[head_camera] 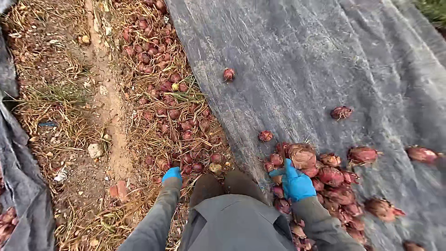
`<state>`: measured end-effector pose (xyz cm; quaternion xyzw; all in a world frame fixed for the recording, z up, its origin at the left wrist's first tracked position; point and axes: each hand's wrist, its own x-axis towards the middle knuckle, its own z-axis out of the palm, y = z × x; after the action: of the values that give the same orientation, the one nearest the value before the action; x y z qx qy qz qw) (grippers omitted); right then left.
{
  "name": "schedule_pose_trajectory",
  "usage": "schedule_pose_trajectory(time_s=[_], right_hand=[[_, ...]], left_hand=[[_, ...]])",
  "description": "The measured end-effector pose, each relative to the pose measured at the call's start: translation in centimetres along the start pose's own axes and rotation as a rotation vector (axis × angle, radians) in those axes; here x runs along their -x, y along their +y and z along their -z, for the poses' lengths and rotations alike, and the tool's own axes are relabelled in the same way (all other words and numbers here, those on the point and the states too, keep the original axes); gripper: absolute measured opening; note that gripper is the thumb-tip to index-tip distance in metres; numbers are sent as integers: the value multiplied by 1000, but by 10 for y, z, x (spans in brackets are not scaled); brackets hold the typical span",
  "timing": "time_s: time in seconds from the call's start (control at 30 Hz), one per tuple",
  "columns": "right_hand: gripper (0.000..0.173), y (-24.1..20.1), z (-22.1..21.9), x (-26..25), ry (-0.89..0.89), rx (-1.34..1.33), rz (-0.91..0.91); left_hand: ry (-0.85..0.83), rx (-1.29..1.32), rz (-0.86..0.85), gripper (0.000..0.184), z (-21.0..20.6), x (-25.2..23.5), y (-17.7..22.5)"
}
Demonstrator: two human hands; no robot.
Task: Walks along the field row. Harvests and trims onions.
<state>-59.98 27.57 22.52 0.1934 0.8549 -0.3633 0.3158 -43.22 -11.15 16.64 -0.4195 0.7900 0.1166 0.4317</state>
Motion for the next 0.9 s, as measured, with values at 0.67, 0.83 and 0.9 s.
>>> schedule_pose_trajectory(time_s=[0.67, 0.83, 0.9], right_hand=[[69, 136, -51, 96, -127, 110, 68], [67, 135, -74, 104, -150, 63, 133], [65, 137, -78, 109, -160, 34, 141]], left_hand=[[-101, 288, -213, 51, -137, -74, -19], [-91, 499, -108, 50, -169, -35, -104], [24, 561, 41, 44, -193, -32, -131]])
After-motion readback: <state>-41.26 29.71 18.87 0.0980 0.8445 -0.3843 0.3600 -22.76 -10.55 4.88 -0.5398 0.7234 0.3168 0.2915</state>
